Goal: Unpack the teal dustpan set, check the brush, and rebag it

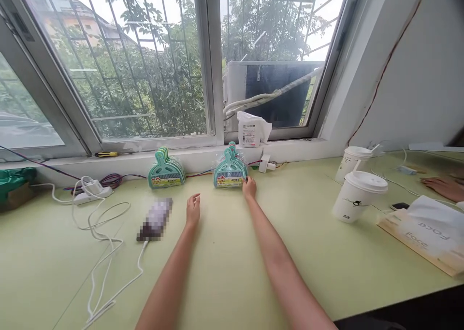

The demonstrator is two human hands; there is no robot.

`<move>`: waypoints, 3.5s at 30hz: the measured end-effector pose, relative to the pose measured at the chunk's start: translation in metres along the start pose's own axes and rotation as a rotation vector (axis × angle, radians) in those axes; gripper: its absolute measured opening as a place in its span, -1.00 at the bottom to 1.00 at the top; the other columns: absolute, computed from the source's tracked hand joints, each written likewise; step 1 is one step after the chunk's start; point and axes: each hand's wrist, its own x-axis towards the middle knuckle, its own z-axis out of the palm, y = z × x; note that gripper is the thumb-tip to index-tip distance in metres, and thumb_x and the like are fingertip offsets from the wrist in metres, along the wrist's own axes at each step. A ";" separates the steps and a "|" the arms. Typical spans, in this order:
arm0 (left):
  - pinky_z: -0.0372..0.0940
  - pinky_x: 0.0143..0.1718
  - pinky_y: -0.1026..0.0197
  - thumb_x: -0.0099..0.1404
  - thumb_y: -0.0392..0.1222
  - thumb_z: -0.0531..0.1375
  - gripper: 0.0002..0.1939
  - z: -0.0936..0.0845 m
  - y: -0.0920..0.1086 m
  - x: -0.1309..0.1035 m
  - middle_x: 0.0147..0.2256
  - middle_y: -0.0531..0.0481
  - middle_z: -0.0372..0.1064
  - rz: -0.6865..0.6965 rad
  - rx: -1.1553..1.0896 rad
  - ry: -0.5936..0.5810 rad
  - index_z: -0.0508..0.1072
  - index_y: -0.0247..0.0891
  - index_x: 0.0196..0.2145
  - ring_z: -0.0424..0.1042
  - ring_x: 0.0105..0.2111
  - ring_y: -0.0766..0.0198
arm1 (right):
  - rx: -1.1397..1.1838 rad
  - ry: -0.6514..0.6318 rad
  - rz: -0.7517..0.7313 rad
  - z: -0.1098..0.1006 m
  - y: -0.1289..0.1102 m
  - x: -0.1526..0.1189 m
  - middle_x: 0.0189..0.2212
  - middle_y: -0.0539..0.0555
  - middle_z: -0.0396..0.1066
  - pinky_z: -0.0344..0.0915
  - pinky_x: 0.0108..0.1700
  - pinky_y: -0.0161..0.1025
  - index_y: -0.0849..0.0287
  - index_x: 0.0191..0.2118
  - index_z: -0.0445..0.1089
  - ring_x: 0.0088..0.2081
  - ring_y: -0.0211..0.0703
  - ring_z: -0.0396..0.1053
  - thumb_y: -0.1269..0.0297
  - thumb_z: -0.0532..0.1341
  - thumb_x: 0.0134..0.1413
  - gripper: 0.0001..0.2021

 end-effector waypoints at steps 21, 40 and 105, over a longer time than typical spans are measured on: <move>0.46 -0.19 0.09 0.16 -0.22 0.23 -0.70 -0.057 0.034 -0.055 -0.28 -0.10 0.52 -0.384 -0.636 0.010 0.42 -0.27 -0.11 0.54 -0.25 0.11 | -0.343 -0.470 -0.280 0.003 -0.026 -0.055 0.36 0.17 -0.16 -0.23 0.30 0.13 0.16 0.34 -0.07 0.37 -0.03 -0.24 0.10 -0.06 0.30 -0.44; 0.45 -0.22 0.10 0.13 -0.21 0.26 -0.75 -0.048 0.025 -0.038 -0.29 -0.11 0.53 -0.435 -0.586 -0.027 0.44 -0.26 -0.20 0.53 -0.21 0.05 | -0.311 0.051 -0.261 0.040 -0.042 -0.006 0.19 0.31 0.13 0.07 0.10 0.09 0.08 0.28 0.11 0.16 0.11 0.07 0.37 -0.06 0.24 -0.50; 0.40 -0.31 0.17 0.20 0.19 0.17 -0.48 -0.051 0.050 -0.079 -0.23 -0.18 0.50 -0.152 -0.426 -0.361 0.49 -0.32 -0.12 0.50 -0.35 0.21 | 1.094 -0.562 0.203 -0.112 -0.057 -0.166 -0.28 0.07 0.52 0.44 -0.05 -0.08 0.17 -0.25 0.36 -0.15 -0.07 0.46 0.29 0.49 -0.34 -0.55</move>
